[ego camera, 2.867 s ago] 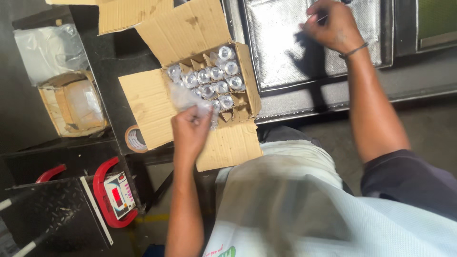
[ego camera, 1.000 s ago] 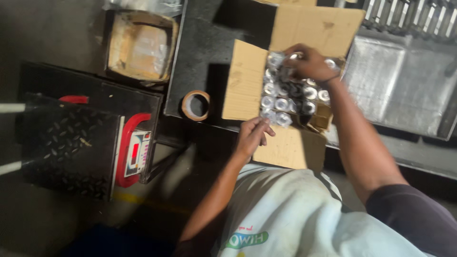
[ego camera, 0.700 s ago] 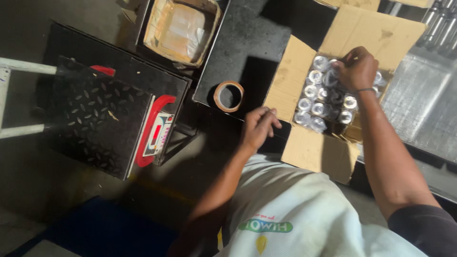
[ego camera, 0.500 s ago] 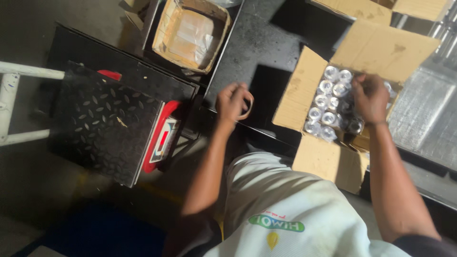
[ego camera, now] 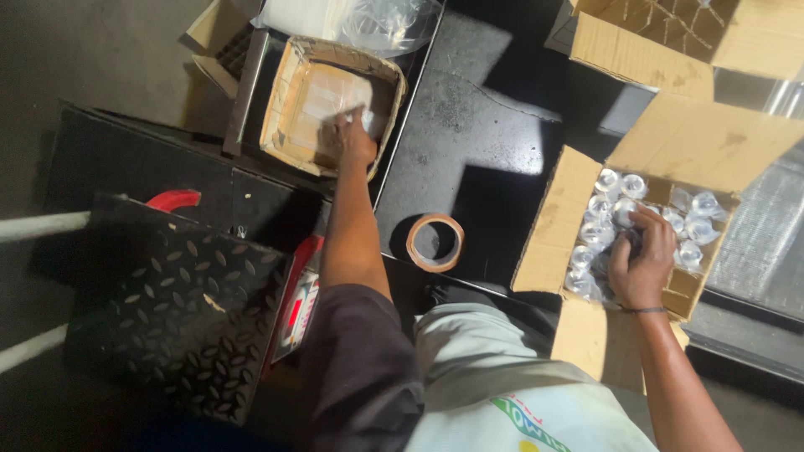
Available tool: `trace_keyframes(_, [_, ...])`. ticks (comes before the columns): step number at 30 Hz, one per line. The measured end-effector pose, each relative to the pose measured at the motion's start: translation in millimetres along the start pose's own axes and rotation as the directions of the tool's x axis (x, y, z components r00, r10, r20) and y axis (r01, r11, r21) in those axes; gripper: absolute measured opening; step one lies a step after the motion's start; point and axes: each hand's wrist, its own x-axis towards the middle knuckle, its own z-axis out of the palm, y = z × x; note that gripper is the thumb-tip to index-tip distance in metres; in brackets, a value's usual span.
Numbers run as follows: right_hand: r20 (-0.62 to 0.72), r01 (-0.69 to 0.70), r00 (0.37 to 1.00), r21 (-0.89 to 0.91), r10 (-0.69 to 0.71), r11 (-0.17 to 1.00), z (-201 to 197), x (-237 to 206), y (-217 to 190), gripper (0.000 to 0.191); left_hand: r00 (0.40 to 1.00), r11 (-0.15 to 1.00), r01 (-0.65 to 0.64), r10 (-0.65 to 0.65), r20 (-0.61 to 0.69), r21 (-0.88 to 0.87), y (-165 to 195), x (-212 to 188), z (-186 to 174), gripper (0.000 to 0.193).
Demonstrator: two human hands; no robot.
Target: The person picks cylindrical metal parts from a tray, wraps each one in a small plastic bag, and places them into a cardboard box. After filling the box, the person closes it and seals it with packing tape before stacking it with other finished boxes.
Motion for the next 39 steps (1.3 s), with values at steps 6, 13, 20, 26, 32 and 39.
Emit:
trace_keyframes(6, [-0.006,-0.057,0.998,-0.002,0.057,0.998,5.3,-4.4,7.1,0.026,0.966,0.967,0.060,-0.119,0.229,0.249,-20.6,9.0,20.2,0.029])
trace_keyframes(13, [-0.035,0.007,0.999,0.005,-0.007,1.000,4.8,-3.3,10.5,0.026,0.866,0.906,-0.353,0.223,-0.447,-0.232,-15.7,-20.5,-37.9,0.036])
trace_keyframes(20, [0.262,-0.440,0.898,0.566,0.354,0.697,-24.9,19.8,-5.9,0.034,0.932,0.055,-0.054,0.361,-0.030,-0.997,51.5,-138.9,-70.5,0.006])
trace_keyframes(26, [0.511,-0.481,0.787,0.859,-0.344,0.176,-39.9,13.9,-41.2,0.058,0.808,-0.013,0.386,0.488,0.331,-0.922,147.3,-256.1,0.6,0.010])
trace_keyframes(32, [0.522,-0.475,0.851,0.727,0.049,0.496,-33.9,-22.8,-9.9,0.037,0.809,-0.056,0.265,0.555,0.190,-0.963,211.4,-318.1,38.8,0.012])
trace_keyframes(39, [0.526,-0.573,0.777,0.818,0.347,0.044,-83.5,-25.9,62.3,0.034,0.858,0.211,-0.063,0.511,0.055,-0.975,230.3,-328.5,10.7,0.014])
